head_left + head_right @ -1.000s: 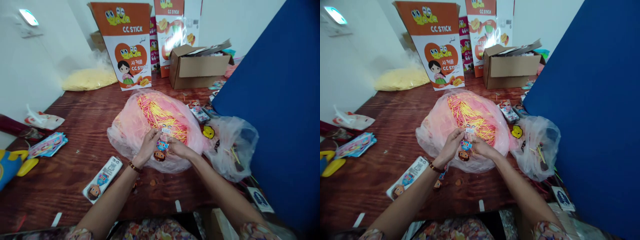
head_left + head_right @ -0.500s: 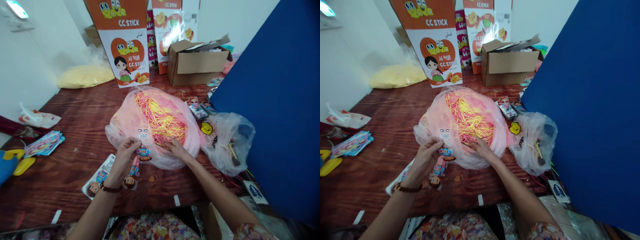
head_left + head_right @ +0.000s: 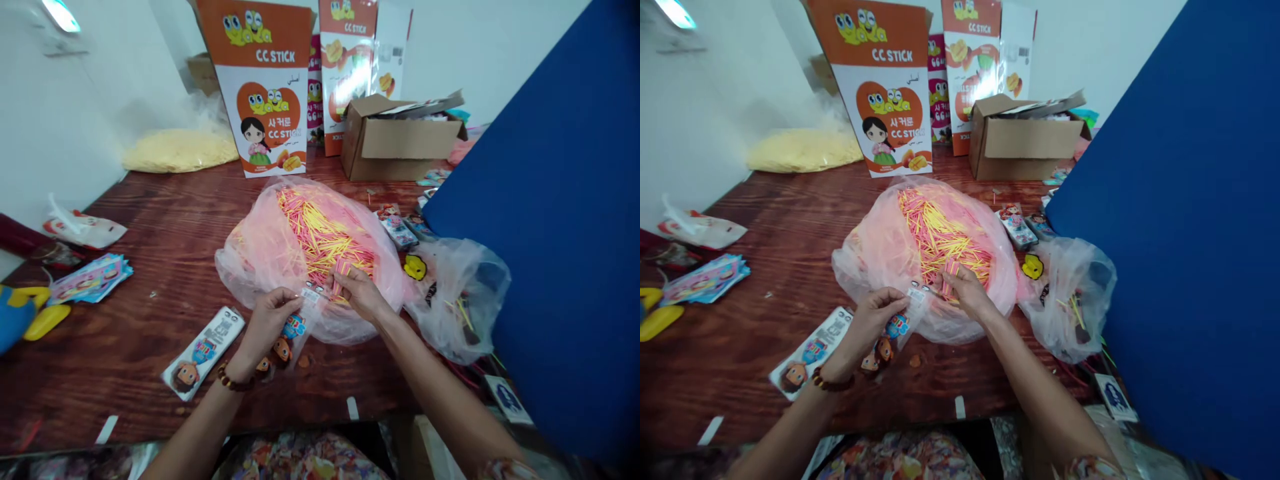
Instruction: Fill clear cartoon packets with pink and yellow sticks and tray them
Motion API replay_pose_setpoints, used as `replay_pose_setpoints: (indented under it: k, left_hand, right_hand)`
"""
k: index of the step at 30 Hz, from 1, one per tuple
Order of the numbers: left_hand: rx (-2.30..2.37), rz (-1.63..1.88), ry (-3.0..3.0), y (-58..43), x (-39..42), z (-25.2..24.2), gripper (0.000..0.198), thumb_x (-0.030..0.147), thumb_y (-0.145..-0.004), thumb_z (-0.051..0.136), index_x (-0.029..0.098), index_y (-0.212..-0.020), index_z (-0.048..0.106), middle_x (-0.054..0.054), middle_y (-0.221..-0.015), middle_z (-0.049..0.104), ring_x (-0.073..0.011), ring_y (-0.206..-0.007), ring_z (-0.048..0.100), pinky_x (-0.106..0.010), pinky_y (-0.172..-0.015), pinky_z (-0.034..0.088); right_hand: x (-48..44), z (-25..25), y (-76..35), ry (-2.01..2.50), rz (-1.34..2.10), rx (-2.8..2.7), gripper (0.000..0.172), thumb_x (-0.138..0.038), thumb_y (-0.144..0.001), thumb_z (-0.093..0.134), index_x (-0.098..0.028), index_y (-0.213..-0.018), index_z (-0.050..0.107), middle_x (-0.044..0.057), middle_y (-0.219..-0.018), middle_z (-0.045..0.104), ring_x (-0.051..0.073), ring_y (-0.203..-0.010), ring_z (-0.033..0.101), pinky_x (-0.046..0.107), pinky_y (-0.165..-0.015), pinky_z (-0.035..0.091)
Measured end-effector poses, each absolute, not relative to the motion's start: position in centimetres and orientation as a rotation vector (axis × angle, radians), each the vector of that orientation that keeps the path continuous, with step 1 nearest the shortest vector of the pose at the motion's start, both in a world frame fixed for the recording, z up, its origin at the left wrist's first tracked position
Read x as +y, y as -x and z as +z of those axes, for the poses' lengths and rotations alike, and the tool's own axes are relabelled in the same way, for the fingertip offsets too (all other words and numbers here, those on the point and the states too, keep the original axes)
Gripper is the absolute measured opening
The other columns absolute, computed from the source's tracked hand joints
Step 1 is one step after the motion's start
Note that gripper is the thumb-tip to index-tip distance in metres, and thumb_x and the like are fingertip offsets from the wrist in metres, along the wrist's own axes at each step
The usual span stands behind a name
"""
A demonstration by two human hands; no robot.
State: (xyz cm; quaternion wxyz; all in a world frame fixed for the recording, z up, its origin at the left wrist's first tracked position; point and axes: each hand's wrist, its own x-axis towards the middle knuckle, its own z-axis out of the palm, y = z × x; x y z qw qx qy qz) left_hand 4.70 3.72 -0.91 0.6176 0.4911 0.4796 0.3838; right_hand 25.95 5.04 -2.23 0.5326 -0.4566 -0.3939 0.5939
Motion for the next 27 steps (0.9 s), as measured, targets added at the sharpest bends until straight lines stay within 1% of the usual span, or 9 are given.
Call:
replay_pose_setpoints:
  k: [3, 6, 10, 13, 15, 17, 22, 25, 27]
  left_hand:
    - [1.106, 0.848, -1.206, -4.7, 3.8, -1.4, 0.027, 0.038, -0.075, 0.072, 0.014, -0.067, 0.064, 0.003, -0.06, 0.056, -0.0075, -0.054, 0.045, -0.019, -0.052, 0.036]
    - [1.113, 0.801, -1.237, -4.4, 3.7, -1.7, 0.026, 0.038, -0.077, 0.07, 0.013, -0.069, 0.065, 0.002, -0.061, 0.057, -0.0087, -0.056, 0.046, -0.02, -0.053, 0.036]
    - [1.147, 0.754, -1.291, -3.8, 3.5, -1.7, 0.03, 0.04, -0.079, 0.068, 0.014, -0.067, 0.062, 0.003, -0.059, 0.052, -0.0086, -0.054, 0.042, -0.02, -0.051, 0.032]
    - [1.14, 0.73, -1.329, -3.4, 3.2, -1.9, 0.031, 0.04, -0.081, 0.065, 0.014, -0.065, 0.06, 0.003, -0.059, 0.05, -0.0084, -0.054, 0.04, -0.02, -0.05, 0.031]
    - [1.121, 0.725, -1.333, -3.3, 2.9, -2.1, 0.034, 0.041, -0.082, 0.064, 0.015, -0.062, 0.056, 0.004, -0.058, 0.047, -0.0079, -0.053, 0.037, -0.02, -0.049, 0.029]
    - [1.097, 0.722, -1.302, -3.2, 2.8, -2.4, 0.036, 0.042, -0.082, 0.064, 0.015, -0.061, 0.054, 0.004, -0.057, 0.043, -0.0074, -0.052, 0.034, -0.02, -0.048, 0.027]
    - [1.064, 0.712, -1.262, -3.2, 2.5, -2.9, 0.036, 0.045, -0.083, 0.064, 0.015, -0.065, 0.057, 0.004, -0.058, 0.045, -0.0077, -0.053, 0.036, -0.02, -0.049, 0.029]
    - [1.083, 0.723, -1.35, -3.2, 2.4, -2.7, 0.037, 0.044, -0.085, 0.061, 0.015, -0.063, 0.056, 0.003, -0.057, 0.045, -0.0082, -0.053, 0.037, -0.02, -0.049, 0.029]
    - [1.088, 0.764, -1.406, -3.2, 2.2, -2.4, 0.036, 0.042, -0.087, 0.06, 0.015, -0.065, 0.058, 0.002, -0.059, 0.048, -0.0093, -0.056, 0.041, -0.02, -0.051, 0.032]
  right_hand:
    - [4.3, -0.4, -25.3, 1.152, 1.257, -1.246, 0.023, -0.043, -0.081, 0.067, -0.021, -0.087, 0.061, 0.0, -0.079, 0.068, 0.017, -0.078, 0.064, 0.031, -0.076, 0.049]
    - [3.8, 0.6, -24.8, 1.227, 1.11, -1.583, 0.015, -0.036, -0.091, 0.054, -0.022, -0.088, 0.057, 0.001, -0.081, 0.066, 0.018, -0.079, 0.062, 0.03, -0.071, 0.047]
    - [3.8, 0.5, -24.1, 1.273, 0.81, -1.986, 0.008, -0.025, -0.092, 0.05, -0.022, -0.084, 0.051, 0.002, -0.078, 0.061, 0.017, -0.073, 0.056, 0.028, -0.065, 0.041]
    - [3.9, 0.0, -23.9, 1.229, 0.679, -2.139, 0.005, -0.021, -0.093, 0.047, -0.021, -0.091, 0.052, 0.004, -0.082, 0.062, 0.018, -0.074, 0.056, 0.027, -0.066, 0.039]
    - [3.8, -0.1, -23.8, 1.208, 0.651, -2.177, 0.008, -0.02, -0.096, 0.044, -0.021, -0.094, 0.052, 0.004, -0.083, 0.062, 0.017, -0.074, 0.057, 0.027, -0.066, 0.039]
    - [3.6, -0.1, -23.8, 1.201, 0.626, -2.184, 0.01, -0.021, -0.097, 0.043, -0.021, -0.091, 0.051, 0.003, -0.079, 0.061, 0.017, -0.07, 0.055, 0.027, -0.063, 0.037]
    - [3.3, 0.0, -23.9, 1.171, 0.639, -2.158, 0.015, -0.022, -0.098, 0.041, -0.022, -0.085, 0.048, 0.001, -0.074, 0.058, 0.016, -0.066, 0.053, 0.026, -0.06, 0.035]
    - [3.2, 0.2, -24.0, 1.193, 0.764, -2.071, 0.014, -0.027, -0.097, 0.045, -0.023, -0.085, 0.05, 0.0, -0.073, 0.059, 0.016, -0.065, 0.052, 0.027, -0.06, 0.036]
    - [3.2, 0.6, -24.0, 1.229, 0.911, -1.882, 0.013, -0.031, -0.096, 0.048, -0.023, -0.086, 0.053, -0.001, -0.073, 0.061, 0.016, -0.065, 0.055, 0.027, -0.062, 0.039]
